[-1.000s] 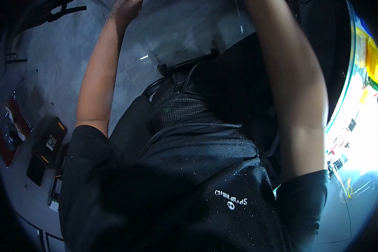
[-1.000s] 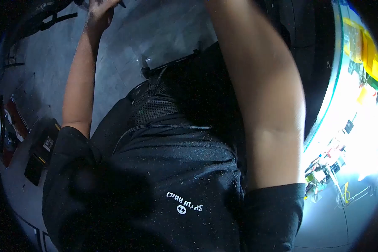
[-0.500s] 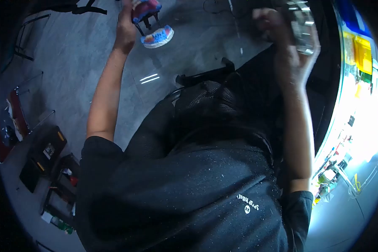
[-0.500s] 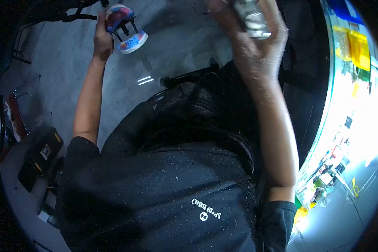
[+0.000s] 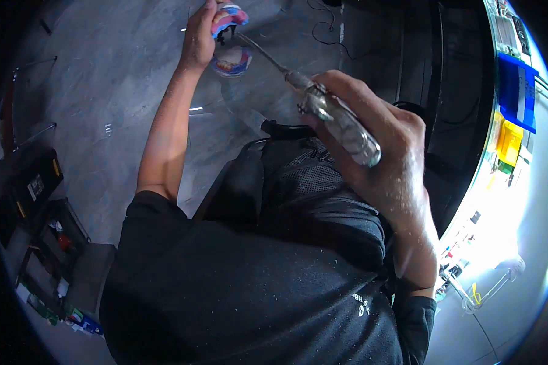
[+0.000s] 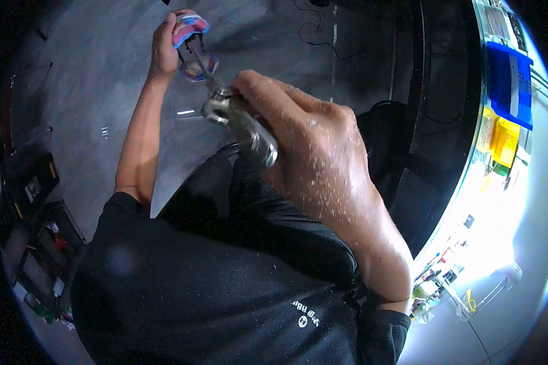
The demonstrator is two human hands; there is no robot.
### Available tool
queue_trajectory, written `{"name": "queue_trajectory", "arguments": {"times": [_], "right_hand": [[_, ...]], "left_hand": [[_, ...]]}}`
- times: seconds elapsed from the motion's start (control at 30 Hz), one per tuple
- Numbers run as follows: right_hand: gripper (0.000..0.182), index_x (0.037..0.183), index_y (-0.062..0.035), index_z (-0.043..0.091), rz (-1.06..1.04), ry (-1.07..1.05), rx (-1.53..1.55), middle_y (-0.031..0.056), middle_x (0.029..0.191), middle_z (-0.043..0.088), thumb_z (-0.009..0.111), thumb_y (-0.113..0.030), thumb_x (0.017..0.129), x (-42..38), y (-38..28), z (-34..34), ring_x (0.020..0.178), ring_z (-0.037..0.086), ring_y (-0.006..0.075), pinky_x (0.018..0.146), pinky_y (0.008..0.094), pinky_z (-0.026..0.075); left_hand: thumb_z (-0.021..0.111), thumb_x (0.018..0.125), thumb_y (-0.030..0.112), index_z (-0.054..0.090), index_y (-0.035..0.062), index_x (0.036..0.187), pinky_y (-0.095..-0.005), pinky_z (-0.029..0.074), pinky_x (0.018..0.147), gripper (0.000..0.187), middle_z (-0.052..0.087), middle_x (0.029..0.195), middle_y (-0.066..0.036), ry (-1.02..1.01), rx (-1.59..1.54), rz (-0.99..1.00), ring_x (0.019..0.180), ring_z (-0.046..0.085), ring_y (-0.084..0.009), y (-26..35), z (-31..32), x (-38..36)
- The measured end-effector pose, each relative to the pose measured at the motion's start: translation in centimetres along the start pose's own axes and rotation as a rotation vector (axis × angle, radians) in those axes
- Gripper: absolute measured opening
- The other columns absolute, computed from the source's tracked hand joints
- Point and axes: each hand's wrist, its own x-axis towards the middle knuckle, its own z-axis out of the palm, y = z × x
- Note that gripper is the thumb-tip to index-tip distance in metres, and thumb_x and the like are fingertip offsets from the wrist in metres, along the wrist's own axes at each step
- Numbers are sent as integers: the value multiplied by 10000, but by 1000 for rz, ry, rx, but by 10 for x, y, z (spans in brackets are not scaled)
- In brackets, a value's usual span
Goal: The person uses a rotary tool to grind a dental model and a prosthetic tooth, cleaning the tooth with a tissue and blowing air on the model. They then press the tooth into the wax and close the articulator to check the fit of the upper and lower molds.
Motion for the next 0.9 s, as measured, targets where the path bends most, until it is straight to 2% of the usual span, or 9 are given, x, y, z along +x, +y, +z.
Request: {"name": "queue_trajectory", "arguments": {"times": [0.1, 0.2, 0.3, 0.43, 0.53, 0.57, 0.67, 0.77, 0.9], "right_hand": [[447, 1139, -41, 670, 5, -55, -1, 128, 1027, 719, 797, -51, 710, -5, -6, -9, 931, 719, 282, 794, 370, 598], [504, 1148, -39, 665, 25, -146, 10, 141, 1041, 714, 802, -20, 663, -8, -8, -15, 954, 711, 298, 801, 376, 599], [520, 1149, -31, 660, 88, -290, 46, 157, 1055, 708, 802, -5, 650, -6, -16, -16, 971, 701, 323, 813, 399, 599], [475, 1148, -38, 660, 82, -288, -10, 155, 1054, 708, 791, -21, 691, 1, -20, -9, 965, 704, 313, 812, 391, 598], [435, 1142, -41, 662, 101, -294, -36, 153, 1034, 713, 785, -41, 725, 3, -24, -10, 957, 708, 304, 804, 376, 599], [424, 1138, -40, 662, 105, -279, -71, 154, 1025, 715, 786, -49, 732, 3, -20, -10, 954, 709, 302, 801, 371, 600], [402, 1118, -33, 667, 92, -231, -86, 146, 996, 723, 795, -75, 739, 2, -15, -11, 936, 715, 291, 782, 363, 603], [400, 1109, -33, 672, 90, -202, -62, 139, 999, 725, 801, -82, 733, 1, -16, -12, 922, 719, 284, 773, 370, 606], [409, 1108, -36, 679, 33, -157, 9, 136, 996, 726, 806, -89, 723, 2, -23, -17, 900, 725, 277, 769, 367, 608]], "left_hand": [[319, 1045, 365, 623, 0, 1108, -294, 462, 905, 479, 677, 1021, -81, 55, -42, 9, 980, 641, -176, -16, -12, 1], [307, 1047, 360, 634, -2, 1087, -292, 459, 904, 489, 677, 1021, -88, 108, 137, 131, 970, 643, -176, -18, -27, 3], [302, 1040, 322, 639, -8, 1064, -288, 471, 879, 472, 673, 1016, -99, 98, 120, 121, 964, 642, -184, 4, -28, 1], [291, 1031, 306, 631, -20, 1063, -287, 480, 856, 471, 671, 1006, -106, 48, 153, 204, 942, 643, -190, 26, -23, 2], [363, 1009, 417, 612, -6, 1039, -296, 508, 709, 492, 670, 897, -101, 58, -12, 25, 768, 657, -201, 50, -11, -3], [329, 1011, 370, 622, -33, 961, -304, 506, 664, 501, 660, 800, -114, 61, 30, 138, 685, 651, -216, 57, -6, 0], [327, 1001, 363, 617, -55, 936, -290, 499, 656, 513, 655, 810, -122, 38, 204, 354, 699, 642, -190, 62, -4, 9], [324, 995, 362, 616, -62, 914, -284, 495, 662, 521, 655, 812, -123, 66, 185, 362, 711, 641, -182, 68, -4, 10], [339, 988, 371, 619, -55, 896, -278, 491, 671, 518, 656, 815, -119, 78, 106, 263, 721, 643, -181, 67, -3, 5]]}}
